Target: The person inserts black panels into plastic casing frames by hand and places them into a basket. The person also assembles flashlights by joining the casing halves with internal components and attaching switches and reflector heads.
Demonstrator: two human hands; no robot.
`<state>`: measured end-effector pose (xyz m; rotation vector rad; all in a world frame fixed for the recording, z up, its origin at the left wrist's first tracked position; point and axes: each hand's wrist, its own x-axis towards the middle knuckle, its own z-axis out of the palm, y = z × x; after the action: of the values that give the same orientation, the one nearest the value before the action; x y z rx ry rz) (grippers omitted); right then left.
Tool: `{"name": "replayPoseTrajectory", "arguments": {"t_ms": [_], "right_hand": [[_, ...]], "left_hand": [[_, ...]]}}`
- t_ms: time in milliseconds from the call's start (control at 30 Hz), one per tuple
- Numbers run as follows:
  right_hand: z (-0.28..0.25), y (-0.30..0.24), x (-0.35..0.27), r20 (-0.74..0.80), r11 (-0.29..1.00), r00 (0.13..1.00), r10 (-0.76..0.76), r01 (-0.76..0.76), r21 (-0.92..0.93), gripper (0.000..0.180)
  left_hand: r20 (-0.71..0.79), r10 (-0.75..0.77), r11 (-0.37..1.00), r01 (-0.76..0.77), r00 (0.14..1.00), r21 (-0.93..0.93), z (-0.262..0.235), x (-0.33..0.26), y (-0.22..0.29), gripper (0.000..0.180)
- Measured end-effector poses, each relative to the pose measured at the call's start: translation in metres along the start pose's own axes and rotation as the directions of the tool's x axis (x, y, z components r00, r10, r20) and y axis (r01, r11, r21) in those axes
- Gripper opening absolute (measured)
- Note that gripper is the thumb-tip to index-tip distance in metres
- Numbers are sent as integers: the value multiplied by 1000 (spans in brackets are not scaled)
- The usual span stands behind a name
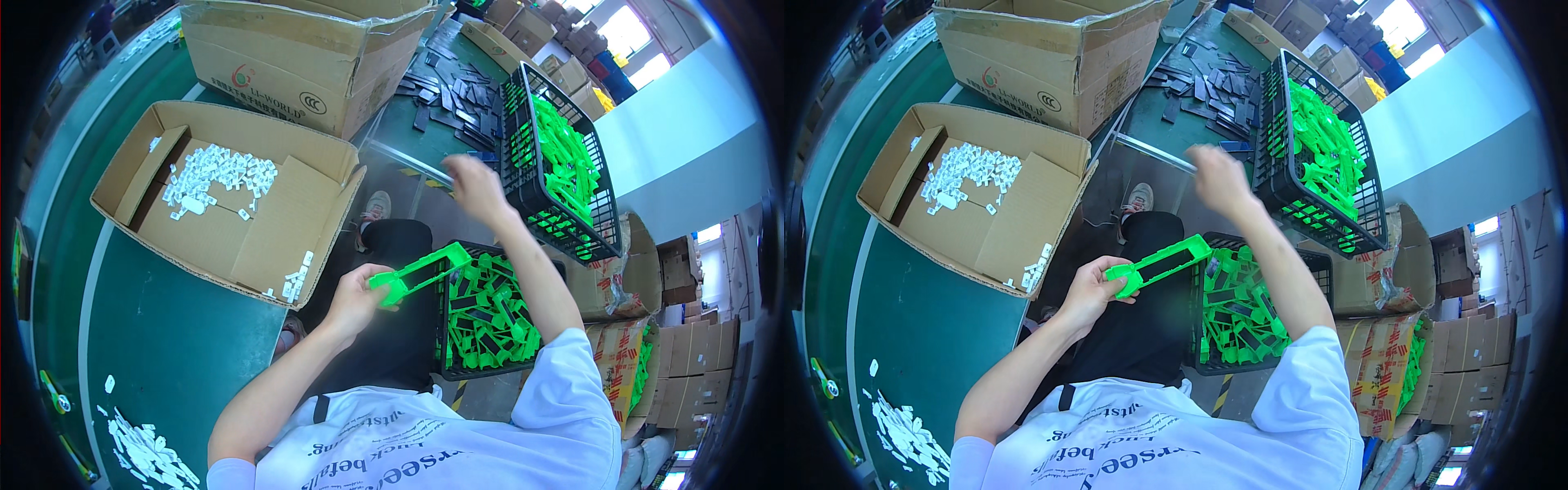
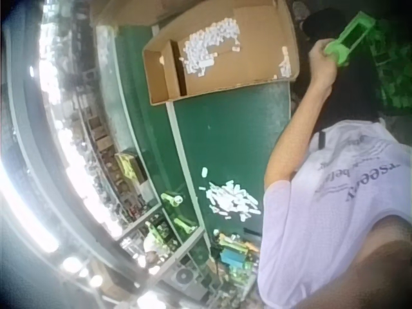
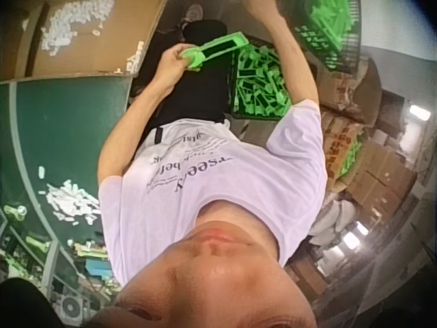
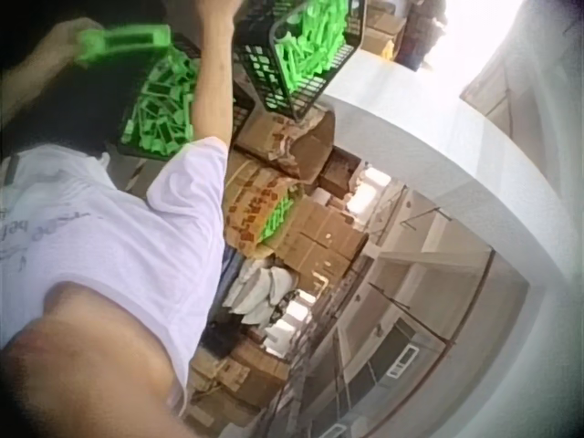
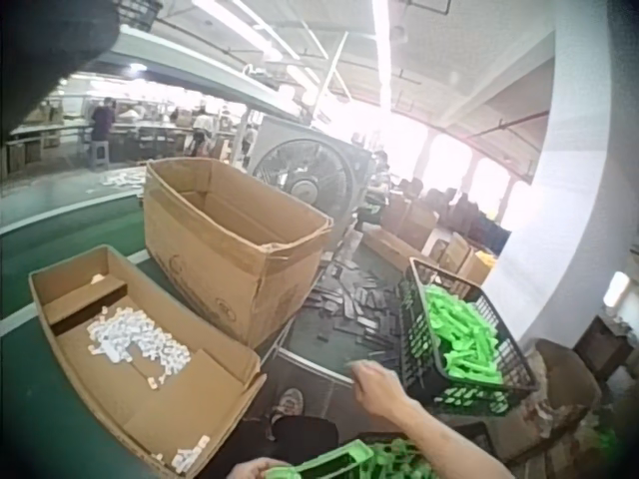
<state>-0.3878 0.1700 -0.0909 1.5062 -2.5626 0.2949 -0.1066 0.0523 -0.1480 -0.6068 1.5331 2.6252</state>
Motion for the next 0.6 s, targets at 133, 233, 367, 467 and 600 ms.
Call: {"name": "replayPoseTrajectory", "arguments": {"t_ms": [133, 233, 367, 467, 600], "right_hand": [[30, 94, 20, 64, 892, 965, 255, -209, -402, 43], [50, 121, 21, 50, 865, 948, 315, -265, -427, 31], [48, 121, 27, -12, 846, 938, 347, -319, -428, 22], [48, 128, 22, -80, 903, 917, 391, -399, -162, 35], [47, 124, 11, -63, 945, 963, 261, -268, -185, 39]], "left_hand": [[-62, -75, 995, 79, 995, 57, 0, 2, -2, 24], [-59, -65, 995, 69, 996, 70, -2, 4, -5, 23], [-67, -77, 994, 82, 995, 78, -2, 4, -3, 23], [-79, -83, 994, 89, 993, 68, -2, 3, -3, 23], [-112, -87, 995, 92, 990, 40, -5, 4, -4, 22]]}}
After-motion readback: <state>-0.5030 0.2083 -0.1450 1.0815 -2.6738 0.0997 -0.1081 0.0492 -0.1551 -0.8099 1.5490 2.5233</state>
